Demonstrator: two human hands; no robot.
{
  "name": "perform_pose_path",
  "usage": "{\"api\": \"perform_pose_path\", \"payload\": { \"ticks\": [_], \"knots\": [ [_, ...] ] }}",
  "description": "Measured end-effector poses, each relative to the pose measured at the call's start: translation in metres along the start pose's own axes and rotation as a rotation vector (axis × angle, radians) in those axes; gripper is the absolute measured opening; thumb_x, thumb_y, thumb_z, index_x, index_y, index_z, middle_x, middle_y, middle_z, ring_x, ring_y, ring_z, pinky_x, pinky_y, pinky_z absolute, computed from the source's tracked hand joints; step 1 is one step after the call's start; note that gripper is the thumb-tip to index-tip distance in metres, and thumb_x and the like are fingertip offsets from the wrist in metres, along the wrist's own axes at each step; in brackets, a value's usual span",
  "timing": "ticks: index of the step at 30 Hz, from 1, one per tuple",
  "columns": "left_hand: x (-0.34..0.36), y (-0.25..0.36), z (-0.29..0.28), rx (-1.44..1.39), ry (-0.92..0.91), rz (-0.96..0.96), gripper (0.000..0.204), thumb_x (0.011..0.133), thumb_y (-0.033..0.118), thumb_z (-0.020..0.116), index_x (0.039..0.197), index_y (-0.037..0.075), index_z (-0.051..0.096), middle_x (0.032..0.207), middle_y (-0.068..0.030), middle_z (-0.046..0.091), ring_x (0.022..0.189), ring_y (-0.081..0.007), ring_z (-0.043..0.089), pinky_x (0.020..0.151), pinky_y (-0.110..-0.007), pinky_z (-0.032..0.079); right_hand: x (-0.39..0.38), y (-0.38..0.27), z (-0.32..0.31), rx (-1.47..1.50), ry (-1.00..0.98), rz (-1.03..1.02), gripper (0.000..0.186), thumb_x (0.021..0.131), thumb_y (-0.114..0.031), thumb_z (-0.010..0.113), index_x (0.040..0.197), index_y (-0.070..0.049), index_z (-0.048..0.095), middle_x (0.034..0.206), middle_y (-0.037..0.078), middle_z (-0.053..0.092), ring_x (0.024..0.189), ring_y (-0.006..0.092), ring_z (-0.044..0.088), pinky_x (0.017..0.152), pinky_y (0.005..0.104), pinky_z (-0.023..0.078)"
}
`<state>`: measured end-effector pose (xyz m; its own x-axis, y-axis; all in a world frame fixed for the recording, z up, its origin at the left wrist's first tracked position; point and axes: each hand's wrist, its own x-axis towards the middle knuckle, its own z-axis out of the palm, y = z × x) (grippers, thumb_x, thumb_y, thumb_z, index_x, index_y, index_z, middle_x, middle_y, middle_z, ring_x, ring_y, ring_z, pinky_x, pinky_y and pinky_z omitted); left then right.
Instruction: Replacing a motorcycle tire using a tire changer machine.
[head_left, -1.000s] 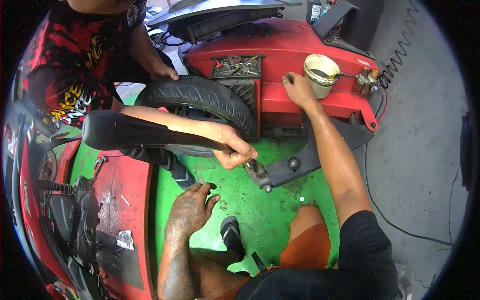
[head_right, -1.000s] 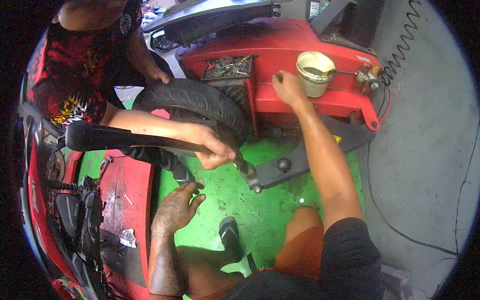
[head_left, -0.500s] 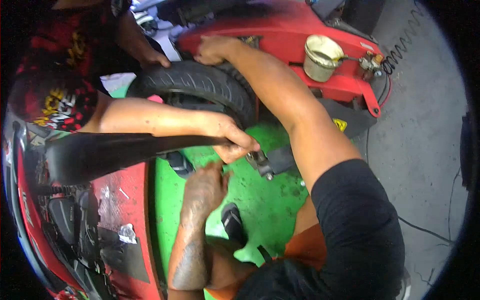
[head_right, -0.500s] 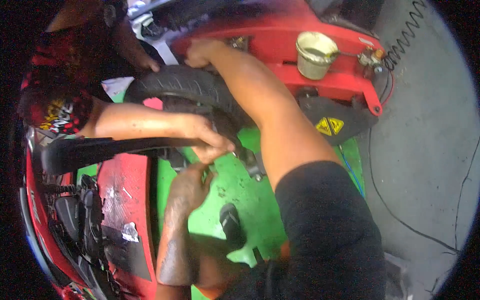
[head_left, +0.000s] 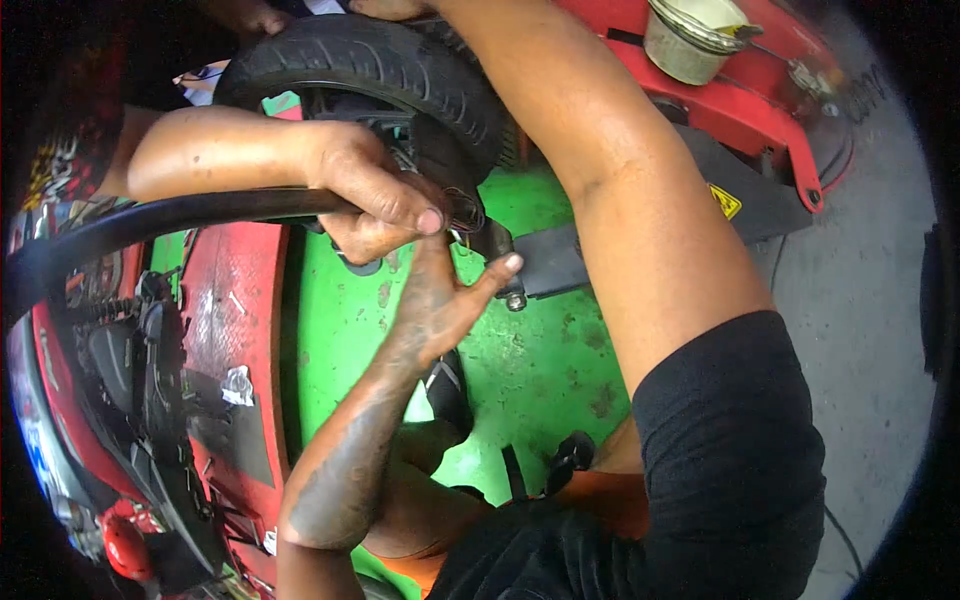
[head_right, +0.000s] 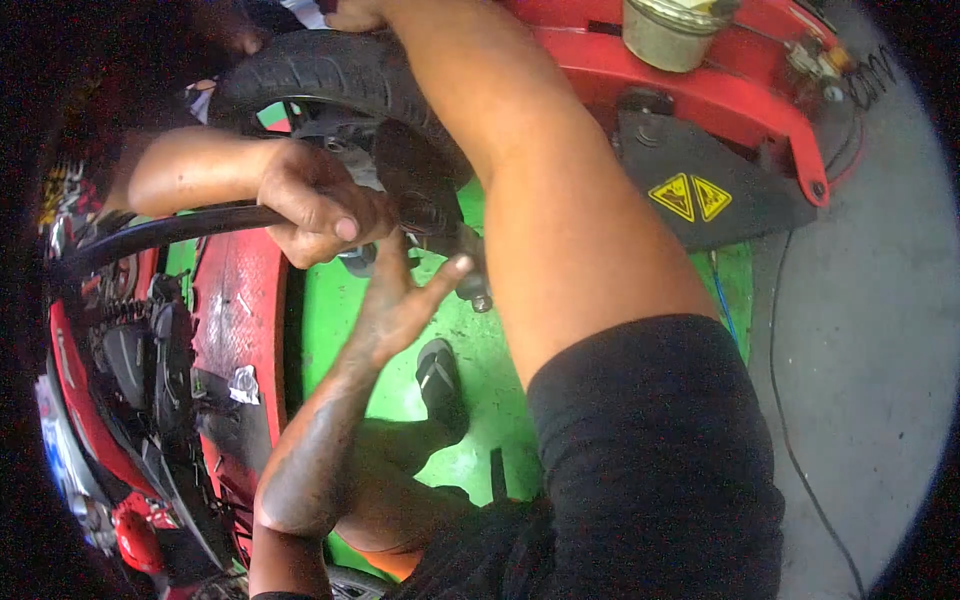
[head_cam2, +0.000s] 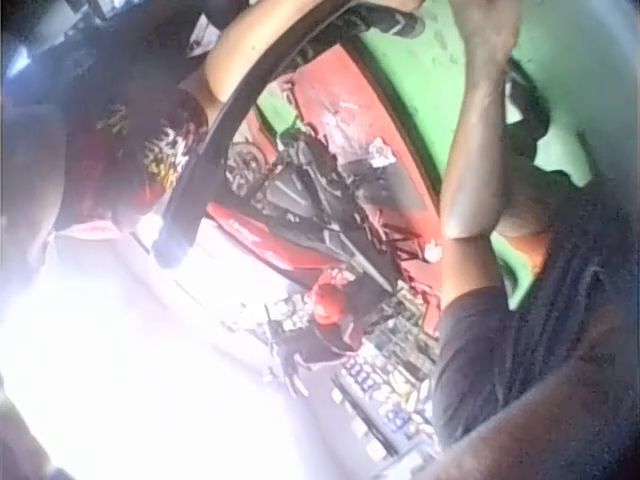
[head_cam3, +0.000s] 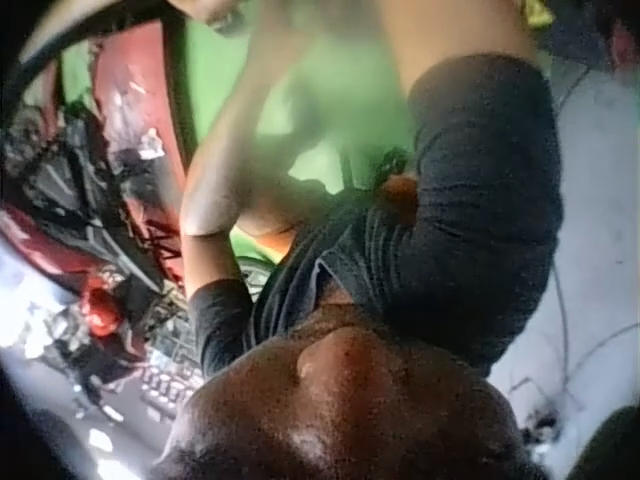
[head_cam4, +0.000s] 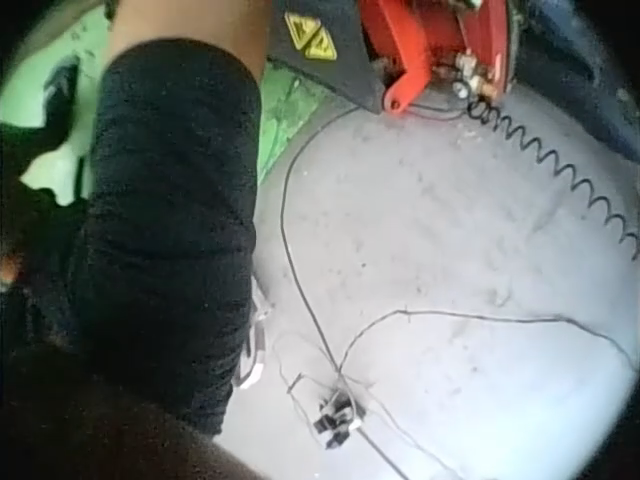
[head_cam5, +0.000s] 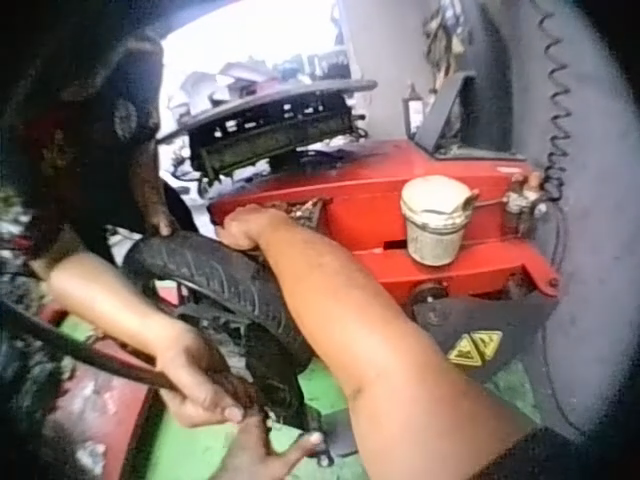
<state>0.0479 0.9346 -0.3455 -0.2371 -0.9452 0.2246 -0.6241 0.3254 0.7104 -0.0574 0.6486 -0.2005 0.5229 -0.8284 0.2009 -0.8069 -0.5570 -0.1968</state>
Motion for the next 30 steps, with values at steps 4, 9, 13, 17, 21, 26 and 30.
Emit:
{"api": "perform_pose_path", "payload": {
  "ticks": [4,9,13,17,21,26,30],
  "knots": [
    [0.003,0.005,0.007,-0.032,0.164,-0.043,0.064,0.097,0.041,0.058,0.135,-0.008,0.043,0.133,-0.0278,0.052,0.126,-0.0376,0.049,0.105,-0.043,0.040,-0.003,-0.007,0.000,0.018,0.018,-0.036,0.062,0.098,-0.046,0.032,0.129,-0.001,0.060,0.139,0.022,0.053,0.131,0.0361,0.049,0.110,0.0464,0.038],
    [0.006,0.020,0.008,-0.011,0.194,-0.165,0.040,0.104,0.031,0.046,0.100,-0.007,0.058,0.090,-0.0302,0.061,0.087,-0.0476,0.058,0.076,-0.052,0.044,0.005,0.008,0.006,0.019,0.046,-0.126,0.064,0.099,-0.046,0.030,0.120,0.003,0.065,0.131,0.025,0.058,0.126,0.0389,0.053,0.108,0.0469,0.038],
    [0.006,0.014,0.008,0.014,0.236,-0.127,0.035,0.104,0.027,0.044,0.100,-0.005,0.057,0.089,-0.0287,0.061,0.085,-0.0467,0.058,0.072,-0.050,0.045,0.011,0.005,0.004,-0.006,0.002,-0.127,0.064,0.099,-0.045,0.029,0.120,0.003,0.065,0.132,0.025,0.058,0.126,0.0388,0.053,0.108,0.0472,0.038],
    [0.000,0.008,0.005,-0.036,0.293,-0.089,0.036,0.104,0.029,0.046,0.107,-0.004,0.057,0.092,-0.0242,0.063,0.089,-0.0412,0.061,0.076,-0.048,0.046,0.000,-0.013,0.003,0.027,0.014,-0.118,0.063,0.099,-0.045,0.030,0.122,0.002,0.064,0.131,0.023,0.058,0.127,0.0378,0.052,0.109,0.0478,0.037],
    [-0.005,0.028,0.025,-0.416,0.288,-0.130,0.057,0.102,0.032,0.046,0.141,-0.008,0.037,0.138,-0.0281,0.047,0.133,-0.0361,0.043,0.111,-0.040,0.031,-0.001,0.011,-0.002,0.046,0.011,-0.061,0.062,0.098,-0.045,0.030,0.123,0.001,0.063,0.135,0.021,0.056,0.130,0.0376,0.050,0.110,0.0477,0.036],
    [-0.033,-0.036,0.103,-0.338,0.587,0.041,0.061,0.102,0.032,0.036,0.145,-0.012,0.032,0.149,-0.0281,0.036,0.142,-0.0384,0.031,0.117,-0.043,0.021,0.000,-0.010,-0.001,0.040,0.009,-0.049,0.062,0.099,-0.044,0.028,0.125,0.002,0.062,0.136,0.024,0.054,0.129,0.0383,0.050,0.111,0.0470,0.036],
    [-0.042,-0.044,0.136,-0.499,0.769,-0.028,0.061,0.102,0.034,0.034,0.141,-0.014,0.036,0.142,-0.0280,0.042,0.135,-0.0377,0.038,0.115,-0.044,0.025,-0.020,-0.042,0.000,-0.102,0.152,0.080,0.061,0.099,-0.042,0.030,0.124,0.002,0.063,0.133,0.023,0.057,0.127,0.0386,0.052,0.109,0.0470,0.038]
  ]
}}
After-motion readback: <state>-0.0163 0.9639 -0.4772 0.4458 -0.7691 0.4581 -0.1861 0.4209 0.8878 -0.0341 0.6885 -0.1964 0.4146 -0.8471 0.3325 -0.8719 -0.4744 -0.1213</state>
